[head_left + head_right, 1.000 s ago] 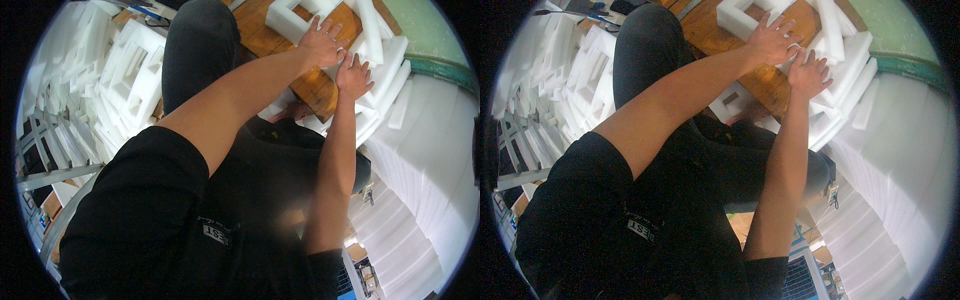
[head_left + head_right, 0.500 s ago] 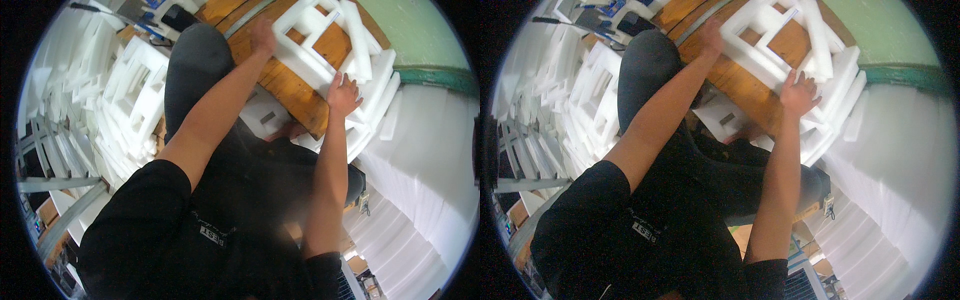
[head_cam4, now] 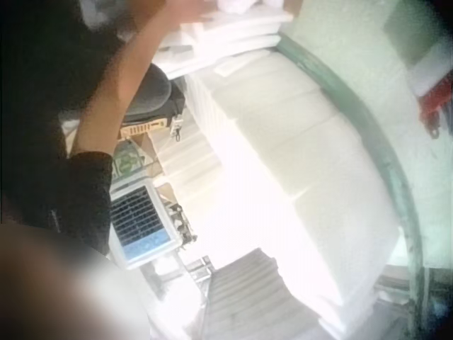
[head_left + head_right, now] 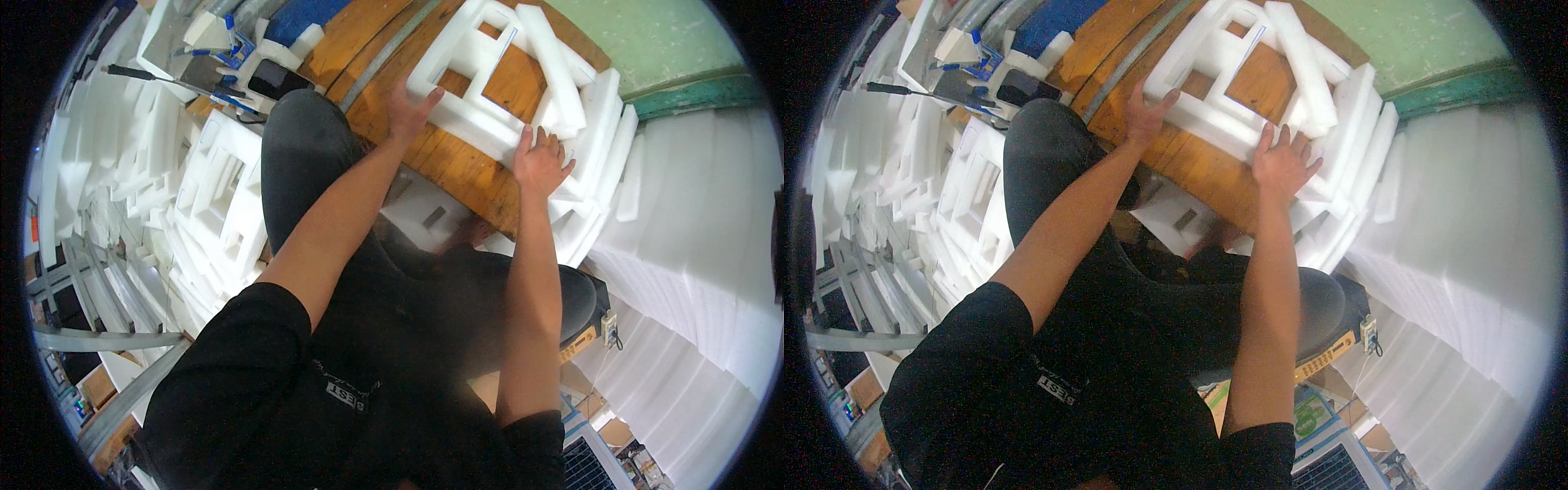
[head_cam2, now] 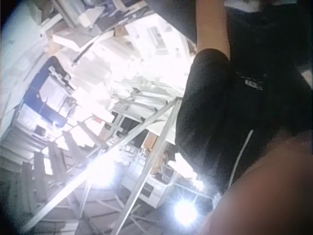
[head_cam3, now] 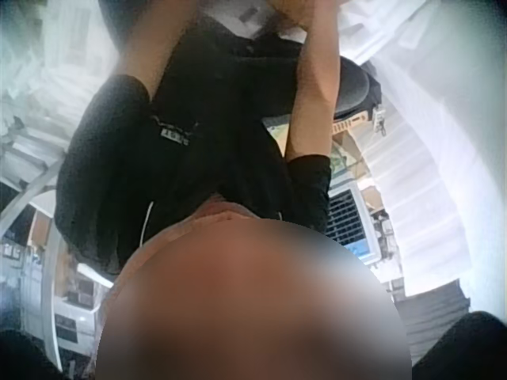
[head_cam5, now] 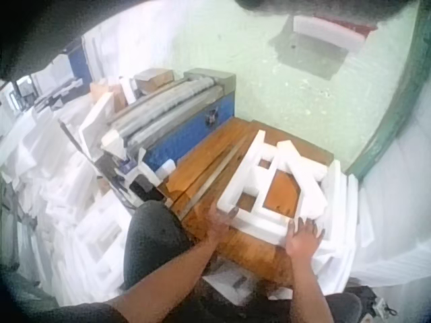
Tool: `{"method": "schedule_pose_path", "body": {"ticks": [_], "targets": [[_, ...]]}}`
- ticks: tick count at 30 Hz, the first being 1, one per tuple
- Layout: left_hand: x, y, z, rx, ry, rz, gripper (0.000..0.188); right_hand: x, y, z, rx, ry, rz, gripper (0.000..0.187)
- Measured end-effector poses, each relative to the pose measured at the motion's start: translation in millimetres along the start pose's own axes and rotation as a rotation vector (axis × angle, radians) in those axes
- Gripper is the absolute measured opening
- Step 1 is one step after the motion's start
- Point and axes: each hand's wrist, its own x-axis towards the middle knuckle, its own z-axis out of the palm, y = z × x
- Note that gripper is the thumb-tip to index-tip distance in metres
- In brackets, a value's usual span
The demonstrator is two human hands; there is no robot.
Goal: The person assembles white styrofoam pieces into a structured frame on a wooden board. They pick up individual pieces, align them, and press them together to form a larger unit.
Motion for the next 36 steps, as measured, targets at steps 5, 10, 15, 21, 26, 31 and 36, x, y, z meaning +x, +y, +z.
{"method": "schedule_pose_path", "body": {"ticks": [5, 10, 15, 21, 26, 31, 36], "targets": [[6.0, -13.6, 0.7, 0.114, -0.008, 0.011, 0.070, 0.9, 0.3, 0.9, -0.004, 0.020, -0.005, 0.066], [5.9, -20.5, 3.7, -0.008, 0.000, 0.024, 0.067, 2.4, 0.2, 0.8, 0.006, 0.013, 0.002, 0.065], [3.5, -11.4, -1.2, 0.127, 0.008, 0.054, 0.068, 0.8, -2.7, -1.7, 0.019, -0.014, 0.012, 0.065], [6.2, -15.0, 10.1, 0.103, -0.011, -0.027, 0.069, -0.1, 3.7, 4.4, 0.043, 0.052, 0.003, 0.068], [6.3, -9.9, 4.5, 0.234, 0.029, -0.020, 0.068, 0.9, 15.6, 10.1, 0.169, 0.108, -0.062, 0.061], [2.8, 4.9, -2.7, 0.082, -0.001, 0.033, 0.061, -3.5, 28.1, -0.4, 0.259, 0.514, -0.052, 0.060], [5.0, -1.5, 4.6, 0.211, 0.040, 0.080, 0.061, 21.0, 114.4, -3.1, 0.957, 0.541, 0.428, 0.066]]}}
